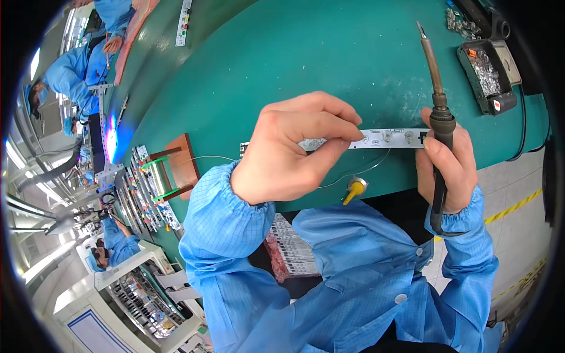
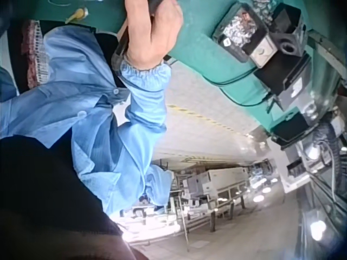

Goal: Soldering components onto a PCB strip at an assembly station.

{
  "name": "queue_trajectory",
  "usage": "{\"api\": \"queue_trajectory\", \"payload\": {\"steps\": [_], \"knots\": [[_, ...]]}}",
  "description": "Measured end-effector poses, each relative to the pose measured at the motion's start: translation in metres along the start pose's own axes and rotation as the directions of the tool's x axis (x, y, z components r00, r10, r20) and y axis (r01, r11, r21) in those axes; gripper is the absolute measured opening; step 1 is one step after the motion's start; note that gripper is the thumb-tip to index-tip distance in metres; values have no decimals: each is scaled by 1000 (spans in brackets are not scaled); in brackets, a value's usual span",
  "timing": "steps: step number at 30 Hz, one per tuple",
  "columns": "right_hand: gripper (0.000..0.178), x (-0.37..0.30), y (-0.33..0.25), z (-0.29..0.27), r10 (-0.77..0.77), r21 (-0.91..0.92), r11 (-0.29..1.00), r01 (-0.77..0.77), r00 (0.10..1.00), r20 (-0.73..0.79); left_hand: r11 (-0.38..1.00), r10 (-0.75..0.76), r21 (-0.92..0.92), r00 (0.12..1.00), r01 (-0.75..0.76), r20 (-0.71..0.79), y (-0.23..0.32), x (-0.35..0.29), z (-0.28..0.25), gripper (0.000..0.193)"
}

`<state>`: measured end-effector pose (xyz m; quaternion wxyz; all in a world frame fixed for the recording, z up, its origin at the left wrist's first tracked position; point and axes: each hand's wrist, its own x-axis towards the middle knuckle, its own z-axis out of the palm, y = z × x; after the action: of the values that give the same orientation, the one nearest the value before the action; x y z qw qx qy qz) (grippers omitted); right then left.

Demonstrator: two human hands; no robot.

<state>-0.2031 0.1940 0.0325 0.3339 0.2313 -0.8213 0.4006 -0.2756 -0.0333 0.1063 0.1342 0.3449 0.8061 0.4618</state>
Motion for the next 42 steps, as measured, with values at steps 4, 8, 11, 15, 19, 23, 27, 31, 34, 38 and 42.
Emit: {"api": "queue_trajectory", "payload": {"steps": [4,8,11,15,19,23,27,31,34,38,42], "knots": [[41,2,1,-5,2,17,1000,-2,999,36,998,-39,-45,999,38,-20,0,1,5,19],[41,4,3,-8,-18,48,999,17,999,31,997,-41,-69,999,39,-32,1,5,7,18],[40,2,3,-5,-15,62,998,14,1000,17,999,-5,-36,1000,4,-27,1,7,9,20],[39,4,3,-9,-1,76,997,-3,998,59,998,47,48,999,-46,-21,1,5,11,22],[39,3,4,-8,-8,76,997,4,999,48,989,78,130,996,-74,-31,-1,5,14,22],[42,1,6,-7,-18,64,998,16,999,44,986,109,129,993,-102,-47,-6,6,18,22],[46,2,6,-6,-17,69,997,15,999,32,985,136,115,990,-130,-48,-7,7,22,24],[47,1,7,-5,-26,66,998,25,1000,12,987,95,132,995,-89,-40,-4,8,22,25],[47,2,6,-6,-18,63,998,16,1000,23,986,102,138,994,-97,-32,-5,9,21,25],[47,2,6,-7,-19,60,998,18,999,31,980,116,166,993,-111,-19,-4,10,21,25],[46,1,7,-7,-15,64,998,13,999,34,974,126,189,992,-122,-7,-4,11,20,26]]}}
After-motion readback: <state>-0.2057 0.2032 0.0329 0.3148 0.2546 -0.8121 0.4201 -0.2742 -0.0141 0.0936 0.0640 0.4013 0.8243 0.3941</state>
